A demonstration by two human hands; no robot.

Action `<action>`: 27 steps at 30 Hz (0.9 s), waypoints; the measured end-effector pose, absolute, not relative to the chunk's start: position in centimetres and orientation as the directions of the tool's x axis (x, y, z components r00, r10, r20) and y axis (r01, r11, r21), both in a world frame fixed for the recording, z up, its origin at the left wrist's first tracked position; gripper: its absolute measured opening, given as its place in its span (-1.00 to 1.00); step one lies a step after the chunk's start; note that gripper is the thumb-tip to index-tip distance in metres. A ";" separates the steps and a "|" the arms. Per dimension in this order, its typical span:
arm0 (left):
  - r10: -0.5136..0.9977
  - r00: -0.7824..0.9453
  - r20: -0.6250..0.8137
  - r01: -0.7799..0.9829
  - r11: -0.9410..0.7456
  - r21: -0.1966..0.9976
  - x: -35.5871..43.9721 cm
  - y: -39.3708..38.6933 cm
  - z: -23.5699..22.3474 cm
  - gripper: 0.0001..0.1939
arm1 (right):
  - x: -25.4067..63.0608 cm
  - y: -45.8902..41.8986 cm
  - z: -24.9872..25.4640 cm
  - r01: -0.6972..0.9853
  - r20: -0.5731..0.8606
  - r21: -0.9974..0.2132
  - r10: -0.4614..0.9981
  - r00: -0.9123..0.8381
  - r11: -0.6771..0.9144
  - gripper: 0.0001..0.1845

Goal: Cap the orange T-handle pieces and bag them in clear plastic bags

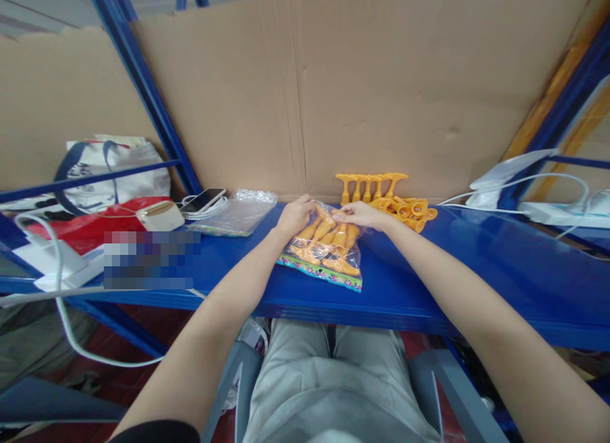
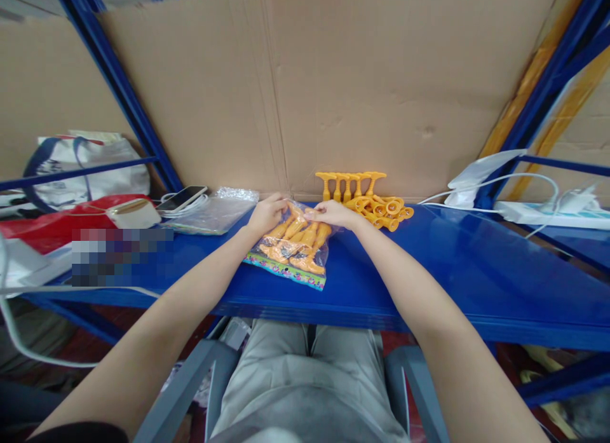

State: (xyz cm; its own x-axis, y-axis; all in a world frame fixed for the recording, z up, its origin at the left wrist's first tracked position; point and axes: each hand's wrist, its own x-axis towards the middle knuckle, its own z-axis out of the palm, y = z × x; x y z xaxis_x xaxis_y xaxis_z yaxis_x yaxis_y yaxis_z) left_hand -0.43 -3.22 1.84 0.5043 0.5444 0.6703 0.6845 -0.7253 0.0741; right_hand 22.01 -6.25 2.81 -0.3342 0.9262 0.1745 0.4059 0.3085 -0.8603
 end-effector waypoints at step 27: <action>0.458 0.039 0.888 0.683 -0.661 0.311 -2.5 -0.7 1.3 -0.78 | 32.6 -10.5 10.0 -0.076 0.302 -0.914 0.793 0.529 0.398 -0.92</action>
State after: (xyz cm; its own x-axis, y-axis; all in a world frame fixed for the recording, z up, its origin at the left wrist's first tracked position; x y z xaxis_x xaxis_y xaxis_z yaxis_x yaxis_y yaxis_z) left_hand -2.48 -0.68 1.26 0.0387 0.4575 0.8884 0.6828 -0.6612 0.3108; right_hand 32.63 -10.46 10.04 0.5291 0.7930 0.3019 -0.0756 0.3984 -0.9141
